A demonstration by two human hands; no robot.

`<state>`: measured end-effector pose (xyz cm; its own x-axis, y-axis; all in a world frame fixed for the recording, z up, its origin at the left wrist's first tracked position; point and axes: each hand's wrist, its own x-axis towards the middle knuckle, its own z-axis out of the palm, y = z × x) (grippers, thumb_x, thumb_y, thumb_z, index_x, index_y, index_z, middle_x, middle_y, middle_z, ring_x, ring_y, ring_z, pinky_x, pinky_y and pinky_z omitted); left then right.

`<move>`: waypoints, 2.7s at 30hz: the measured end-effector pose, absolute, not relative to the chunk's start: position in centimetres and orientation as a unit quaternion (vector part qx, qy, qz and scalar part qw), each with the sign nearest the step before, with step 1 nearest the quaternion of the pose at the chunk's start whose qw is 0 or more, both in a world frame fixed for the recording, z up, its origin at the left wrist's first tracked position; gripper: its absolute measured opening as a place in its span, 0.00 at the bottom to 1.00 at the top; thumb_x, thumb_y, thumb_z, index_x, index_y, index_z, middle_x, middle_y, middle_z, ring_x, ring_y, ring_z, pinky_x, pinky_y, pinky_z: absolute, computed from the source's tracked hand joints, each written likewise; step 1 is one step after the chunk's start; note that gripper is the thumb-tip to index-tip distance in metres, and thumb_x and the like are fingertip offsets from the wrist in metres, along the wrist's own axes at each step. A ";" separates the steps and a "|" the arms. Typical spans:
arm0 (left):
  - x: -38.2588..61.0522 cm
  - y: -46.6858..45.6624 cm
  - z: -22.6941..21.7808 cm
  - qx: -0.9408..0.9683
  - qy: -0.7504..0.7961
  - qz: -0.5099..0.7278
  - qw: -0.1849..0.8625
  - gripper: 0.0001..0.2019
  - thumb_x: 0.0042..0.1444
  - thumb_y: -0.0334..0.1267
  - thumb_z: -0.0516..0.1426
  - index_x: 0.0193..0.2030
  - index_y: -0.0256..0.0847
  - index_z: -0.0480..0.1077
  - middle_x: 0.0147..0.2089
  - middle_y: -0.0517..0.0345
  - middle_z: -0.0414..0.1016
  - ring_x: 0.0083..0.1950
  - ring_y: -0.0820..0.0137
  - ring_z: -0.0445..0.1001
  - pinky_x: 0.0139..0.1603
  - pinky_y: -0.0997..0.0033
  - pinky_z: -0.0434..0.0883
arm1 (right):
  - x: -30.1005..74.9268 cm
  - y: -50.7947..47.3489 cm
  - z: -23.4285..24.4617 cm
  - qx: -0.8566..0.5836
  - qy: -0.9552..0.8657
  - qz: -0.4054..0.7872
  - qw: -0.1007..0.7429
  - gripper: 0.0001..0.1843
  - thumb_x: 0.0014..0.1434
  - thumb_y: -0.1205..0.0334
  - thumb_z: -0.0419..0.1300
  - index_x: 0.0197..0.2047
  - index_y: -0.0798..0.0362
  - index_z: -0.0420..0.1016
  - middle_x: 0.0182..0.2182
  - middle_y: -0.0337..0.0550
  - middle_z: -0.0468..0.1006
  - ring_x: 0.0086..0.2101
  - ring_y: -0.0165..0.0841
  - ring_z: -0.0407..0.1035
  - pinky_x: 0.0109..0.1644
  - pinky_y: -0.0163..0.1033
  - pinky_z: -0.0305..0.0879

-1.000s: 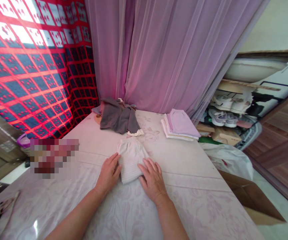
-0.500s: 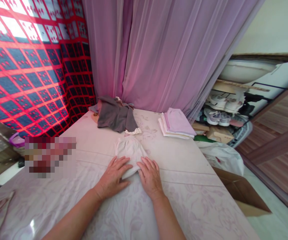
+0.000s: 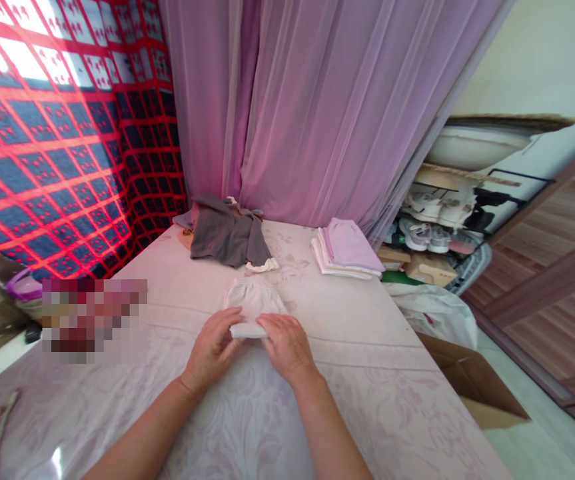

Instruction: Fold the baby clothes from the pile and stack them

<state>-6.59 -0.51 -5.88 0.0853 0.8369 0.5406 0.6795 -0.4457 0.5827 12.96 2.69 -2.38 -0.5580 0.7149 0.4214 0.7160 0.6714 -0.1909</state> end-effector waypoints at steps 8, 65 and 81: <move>-7.5 0.7 -7.8 0.596 0.614 0.506 0.108 0.28 0.61 0.47 0.50 0.66 0.40 0.52 0.65 0.45 0.61 0.66 0.60 0.60 0.63 0.53 0.62 | 17.3 2.8 9.3 -0.504 -0.834 0.018 0.223 0.12 0.58 0.59 0.55 0.42 0.44 0.77 0.28 0.35 0.80 0.29 0.32 0.73 0.31 0.33 0.61; -8.9 1.2 -10.1 0.617 0.627 0.461 0.122 0.20 0.59 0.44 0.52 0.58 0.47 0.66 0.62 0.54 0.67 0.62 0.61 0.67 0.61 0.54 0.67 | 20.9 16.5 -5.6 -0.575 -0.730 -0.216 0.299 0.24 0.57 0.67 0.51 0.57 0.54 0.68 0.61 0.54 0.61 0.61 0.42 0.52 0.62 0.52 0.50; -7.5 1.2 -9.0 0.578 0.621 0.502 0.169 0.20 0.58 0.37 0.50 0.57 0.44 0.66 0.61 0.50 0.68 0.62 0.63 0.65 0.62 0.53 0.63 | 16.7 13.7 -9.0 -0.602 -0.764 -0.079 0.221 0.18 0.59 0.66 0.49 0.46 0.52 0.77 0.49 0.48 0.76 0.50 0.36 0.68 0.57 0.42 0.61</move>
<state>-7.52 1.20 -9.04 -0.2752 0.8877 0.3690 0.5480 -0.1705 0.8189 16.69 13.65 -9.04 -0.1789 0.8839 0.4321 0.9538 0.2636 -0.1444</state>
